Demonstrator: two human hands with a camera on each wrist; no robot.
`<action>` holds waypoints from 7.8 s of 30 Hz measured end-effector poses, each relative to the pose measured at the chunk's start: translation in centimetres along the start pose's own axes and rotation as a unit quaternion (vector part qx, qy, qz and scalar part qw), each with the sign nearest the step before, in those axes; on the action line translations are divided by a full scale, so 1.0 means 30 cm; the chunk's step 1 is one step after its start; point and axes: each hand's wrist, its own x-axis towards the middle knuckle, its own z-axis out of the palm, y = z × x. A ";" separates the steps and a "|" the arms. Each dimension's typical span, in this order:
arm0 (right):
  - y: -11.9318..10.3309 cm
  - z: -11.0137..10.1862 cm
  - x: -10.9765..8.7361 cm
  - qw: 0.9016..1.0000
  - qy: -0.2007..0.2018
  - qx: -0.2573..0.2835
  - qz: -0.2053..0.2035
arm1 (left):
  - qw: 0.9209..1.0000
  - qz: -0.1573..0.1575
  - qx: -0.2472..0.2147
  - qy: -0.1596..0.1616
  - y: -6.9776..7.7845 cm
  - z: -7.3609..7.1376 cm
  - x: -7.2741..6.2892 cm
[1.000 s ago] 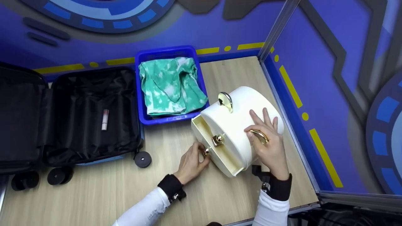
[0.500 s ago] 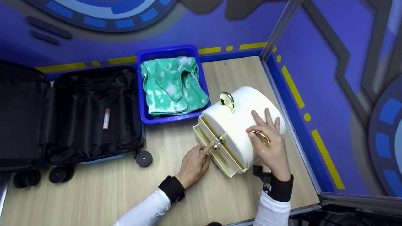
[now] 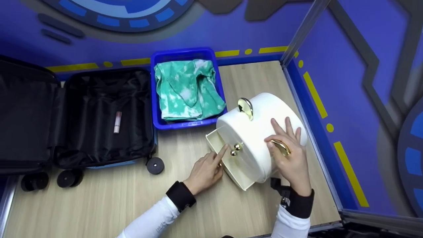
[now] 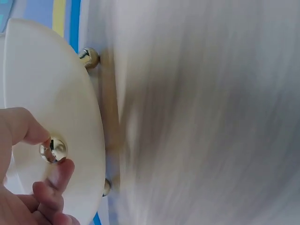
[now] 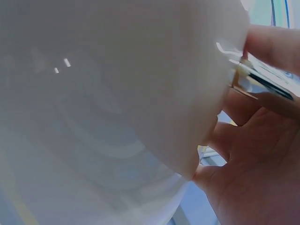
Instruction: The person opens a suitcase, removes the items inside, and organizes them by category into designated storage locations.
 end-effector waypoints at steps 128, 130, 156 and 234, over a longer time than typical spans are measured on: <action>-0.020 -0.251 -0.120 0.997 0.056 -0.047 0.030 | 0.979 -0.020 0.050 -0.196 0.259 0.021 0.353; -0.022 -0.252 -0.120 0.997 0.056 -0.047 0.033 | 0.978 -0.017 0.056 -0.199 0.259 0.021 0.353; -0.024 -0.254 -0.121 0.996 0.060 -0.055 0.040 | 0.962 -0.087 -0.259 0.015 0.154 0.030 0.011; -0.087 -0.188 -0.126 0.973 0.174 -0.148 -0.026 | 0.939 -0.055 -0.290 -0.178 0.211 0.104 0.249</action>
